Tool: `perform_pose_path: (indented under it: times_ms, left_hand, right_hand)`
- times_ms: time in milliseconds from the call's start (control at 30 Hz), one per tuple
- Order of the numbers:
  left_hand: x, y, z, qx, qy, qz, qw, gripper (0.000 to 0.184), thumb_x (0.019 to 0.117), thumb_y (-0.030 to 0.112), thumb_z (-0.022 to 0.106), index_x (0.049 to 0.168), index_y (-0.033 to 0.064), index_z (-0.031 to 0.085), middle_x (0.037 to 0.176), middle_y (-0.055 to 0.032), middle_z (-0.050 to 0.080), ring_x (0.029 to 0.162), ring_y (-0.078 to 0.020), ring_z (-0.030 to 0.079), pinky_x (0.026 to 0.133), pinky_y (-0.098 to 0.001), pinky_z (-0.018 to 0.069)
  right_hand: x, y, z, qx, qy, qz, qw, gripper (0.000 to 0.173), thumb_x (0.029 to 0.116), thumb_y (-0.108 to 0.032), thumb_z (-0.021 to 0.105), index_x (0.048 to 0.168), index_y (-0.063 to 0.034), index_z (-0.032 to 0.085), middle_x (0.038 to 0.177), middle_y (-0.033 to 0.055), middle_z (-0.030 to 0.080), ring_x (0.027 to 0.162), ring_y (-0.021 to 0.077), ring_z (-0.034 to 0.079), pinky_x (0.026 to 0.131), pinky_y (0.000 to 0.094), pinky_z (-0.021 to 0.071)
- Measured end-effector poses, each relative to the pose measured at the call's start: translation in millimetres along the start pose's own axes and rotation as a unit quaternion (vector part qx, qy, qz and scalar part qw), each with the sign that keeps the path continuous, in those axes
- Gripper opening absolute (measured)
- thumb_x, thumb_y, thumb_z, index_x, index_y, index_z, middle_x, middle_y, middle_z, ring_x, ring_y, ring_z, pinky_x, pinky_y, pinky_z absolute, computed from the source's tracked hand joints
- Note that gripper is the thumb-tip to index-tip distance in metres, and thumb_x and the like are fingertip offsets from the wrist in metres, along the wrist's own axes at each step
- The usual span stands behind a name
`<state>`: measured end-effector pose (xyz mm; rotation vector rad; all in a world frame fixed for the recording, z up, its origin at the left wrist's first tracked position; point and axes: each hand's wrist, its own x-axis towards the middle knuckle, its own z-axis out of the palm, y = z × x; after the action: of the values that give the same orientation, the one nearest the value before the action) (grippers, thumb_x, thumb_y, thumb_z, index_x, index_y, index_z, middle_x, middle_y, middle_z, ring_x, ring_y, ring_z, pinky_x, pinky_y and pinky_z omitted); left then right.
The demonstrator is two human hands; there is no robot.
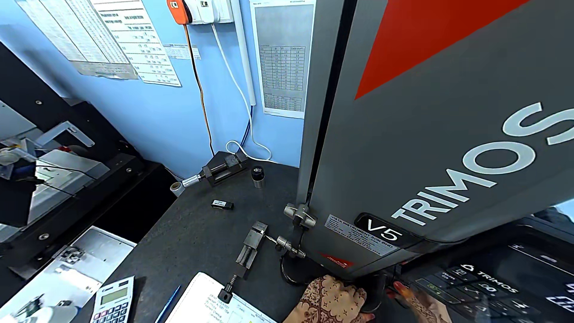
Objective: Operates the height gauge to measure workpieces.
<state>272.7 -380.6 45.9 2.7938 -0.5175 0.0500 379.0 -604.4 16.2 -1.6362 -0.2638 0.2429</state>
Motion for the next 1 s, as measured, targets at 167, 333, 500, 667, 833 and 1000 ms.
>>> perform_pose_path:
  times_ms: [167, 333, 500, 667, 833, 1000]
  left_hand:
    - [0.7, -1.3, -5.3, -0.027, -0.043, -0.006, 0.999, 0.054, 0.1093, 0.042, 0.035, 0.129, 0.001, 0.065, 0.11, -0.0186, 0.074, 0.096, -0.0361, 0.074, 0.082, -0.0513, 0.0566]
    - [1.8, -1.6, -12.1, -0.057, -0.069, -0.021, 0.996, 0.056, 0.1093, 0.043, 0.035, 0.13, 0.0006, 0.063, 0.114, -0.0209, 0.072, 0.1, -0.0384, 0.072, 0.085, -0.0541, 0.0551]
    - [2.3, -2.2, -12.3, -0.052, -0.076, -0.021, 0.996, 0.054, 0.1093, 0.043, 0.035, 0.129, 0.0011, 0.063, 0.113, -0.0207, 0.072, 0.099, -0.0385, 0.072, 0.084, -0.0541, 0.0549]
    - [2.4, -1.8, -13.3, -0.061, -0.077, -0.031, 0.995, 0.054, 0.109, 0.044, 0.036, 0.13, 0.0012, 0.063, 0.115, -0.0206, 0.072, 0.101, -0.0384, 0.072, 0.086, -0.0544, 0.0548]
    - [1.9, -0.4, -16.1, -0.061, -0.072, -0.038, 0.995, 0.056, 0.1087, 0.045, 0.036, 0.131, 0.0015, 0.063, 0.117, -0.0207, 0.072, 0.102, -0.0384, 0.072, 0.086, -0.0549, 0.0549]
    - [1.4, 0.6, -15.3, -0.051, -0.059, -0.035, 0.996, 0.054, 0.1084, 0.043, 0.037, 0.128, 0.0003, 0.064, 0.113, -0.0208, 0.073, 0.099, -0.0381, 0.073, 0.084, -0.054, 0.0552]
  right_hand:
    - [1.8, 9.3, -1.7, -0.004, 0.003, -0.009, 1.0, 0.058, 0.0927, -0.027, 0.073, 0.13, 0.0096, 0.048, 0.11, 0.0029, 0.073, 0.096, 0.0107, 0.074, 0.091, 0.0334, 0.0615]
    - [1.5, 0.6, 4.4, 0.021, 0.014, 0.0, 1.0, 0.054, 0.0923, -0.023, 0.071, 0.128, 0.0099, 0.047, 0.106, 0.0013, 0.074, 0.093, 0.0095, 0.074, 0.088, 0.032, 0.0618]
    - [3.6, 11.6, 1.1, 0.019, 0.018, -0.009, 1.0, 0.051, 0.0917, -0.023, 0.073, 0.125, 0.0067, 0.05, 0.104, 0.0008, 0.075, 0.091, 0.0118, 0.075, 0.087, 0.0332, 0.063]
    - [3.6, 8.4, 2.7, 0.024, 0.018, -0.006, 1.0, 0.056, 0.0906, -0.027, 0.074, 0.127, 0.0069, 0.049, 0.106, 0.0007, 0.074, 0.091, 0.0113, 0.075, 0.086, 0.0334, 0.0634]
    - [3.3, -0.2, 8.0, 0.024, 0.025, -0.001, 0.999, 0.054, 0.0907, -0.022, 0.072, 0.127, 0.0079, 0.046, 0.105, 0.0002, 0.074, 0.088, 0.0095, 0.075, 0.083, 0.0313, 0.0637]
    - [3.4, 1.1, 11.0, 0.023, 0.046, 0.003, 0.999, 0.047, 0.0925, -0.02, 0.068, 0.125, 0.0076, 0.048, 0.104, -0.0006, 0.073, 0.089, 0.0075, 0.074, 0.082, 0.0282, 0.0634]
